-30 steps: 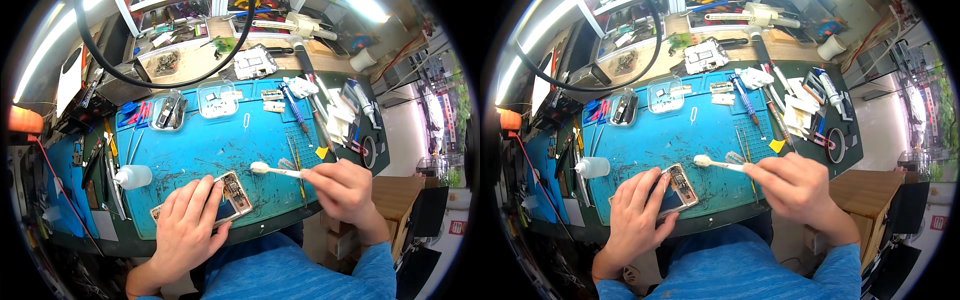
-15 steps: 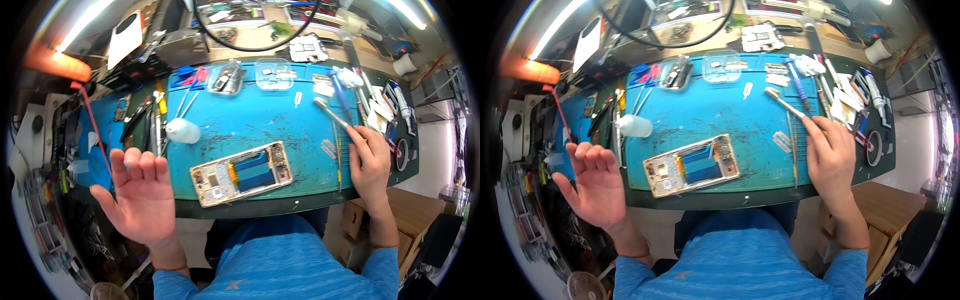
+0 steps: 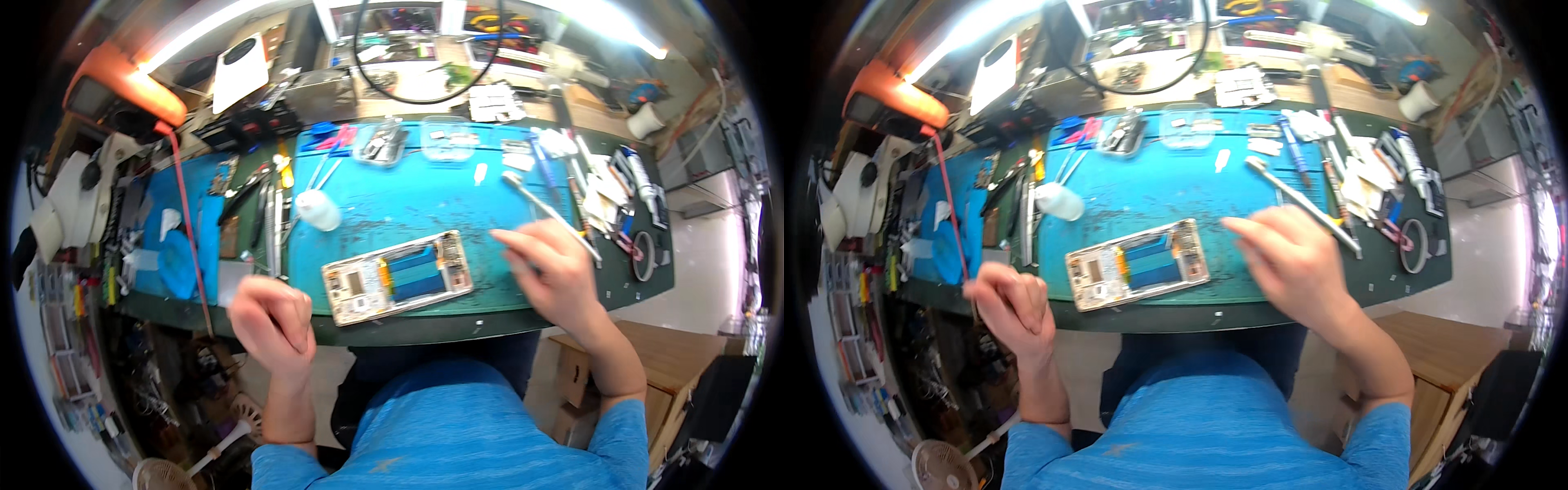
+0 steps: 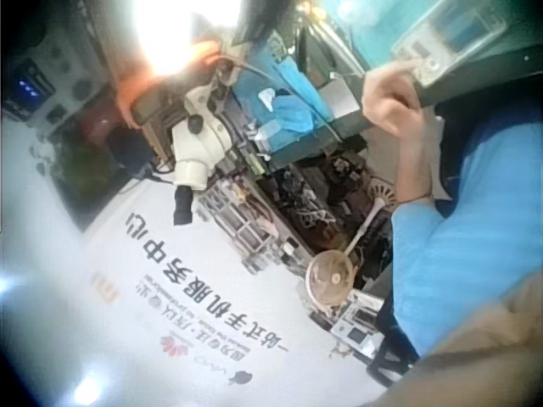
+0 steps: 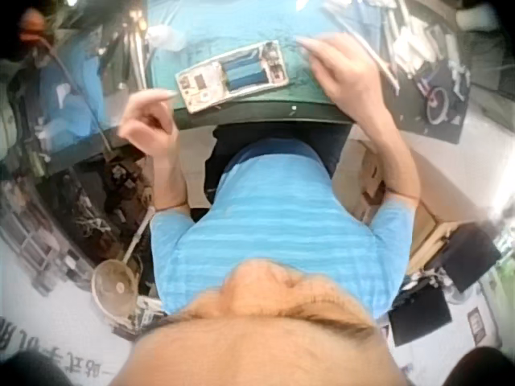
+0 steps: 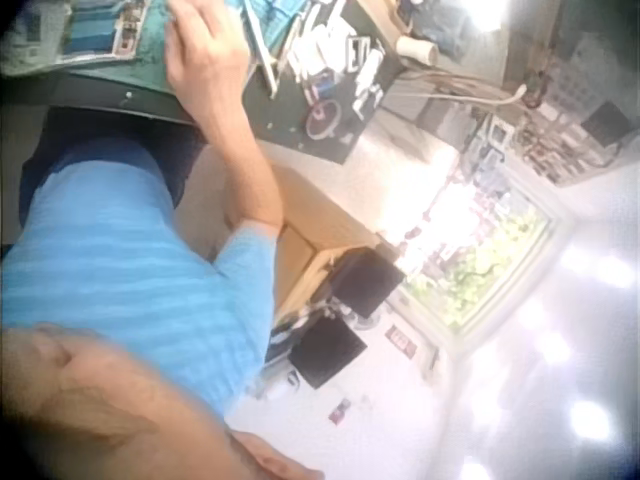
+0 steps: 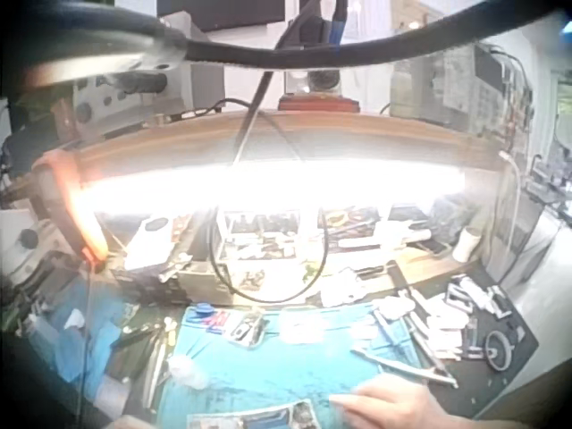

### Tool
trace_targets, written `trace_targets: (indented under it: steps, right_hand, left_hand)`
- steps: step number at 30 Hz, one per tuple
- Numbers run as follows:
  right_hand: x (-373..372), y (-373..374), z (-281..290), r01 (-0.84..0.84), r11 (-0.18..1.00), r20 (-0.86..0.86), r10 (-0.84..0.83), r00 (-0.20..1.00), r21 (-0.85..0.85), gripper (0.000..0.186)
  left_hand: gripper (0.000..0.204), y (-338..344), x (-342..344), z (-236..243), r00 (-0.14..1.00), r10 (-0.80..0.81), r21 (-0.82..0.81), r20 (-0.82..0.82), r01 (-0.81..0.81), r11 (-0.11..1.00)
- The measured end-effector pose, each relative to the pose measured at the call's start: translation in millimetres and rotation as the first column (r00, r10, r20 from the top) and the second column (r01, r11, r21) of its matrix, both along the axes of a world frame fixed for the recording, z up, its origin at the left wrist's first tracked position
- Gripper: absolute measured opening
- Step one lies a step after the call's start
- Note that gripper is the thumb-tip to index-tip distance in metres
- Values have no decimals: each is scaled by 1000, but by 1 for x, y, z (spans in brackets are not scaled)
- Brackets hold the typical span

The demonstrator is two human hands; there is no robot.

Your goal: The person disassembles a smartphone, removes the battery, and cleans the internal components using a toothbrush and liquid. They then reassemble the phone and place the back cover on it.

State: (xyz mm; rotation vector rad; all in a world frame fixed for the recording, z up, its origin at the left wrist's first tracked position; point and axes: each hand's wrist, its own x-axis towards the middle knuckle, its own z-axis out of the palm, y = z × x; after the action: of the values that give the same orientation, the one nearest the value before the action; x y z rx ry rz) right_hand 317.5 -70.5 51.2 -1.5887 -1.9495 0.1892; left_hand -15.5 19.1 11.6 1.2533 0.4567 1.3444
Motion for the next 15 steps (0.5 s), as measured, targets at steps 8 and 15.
trace_targets:
  steps: [8,15]
  right_hand:
    - [-3,42,-31,-233,971,58,230,971,48,34]
    - [-1,42,-37,-278,955,112,266,958,108,33]
  left_hand:
    - [49,-20,69,23,458,467,614,-756,250,749]
    - [56,-28,86,16,349,441,554,-827,369,747]
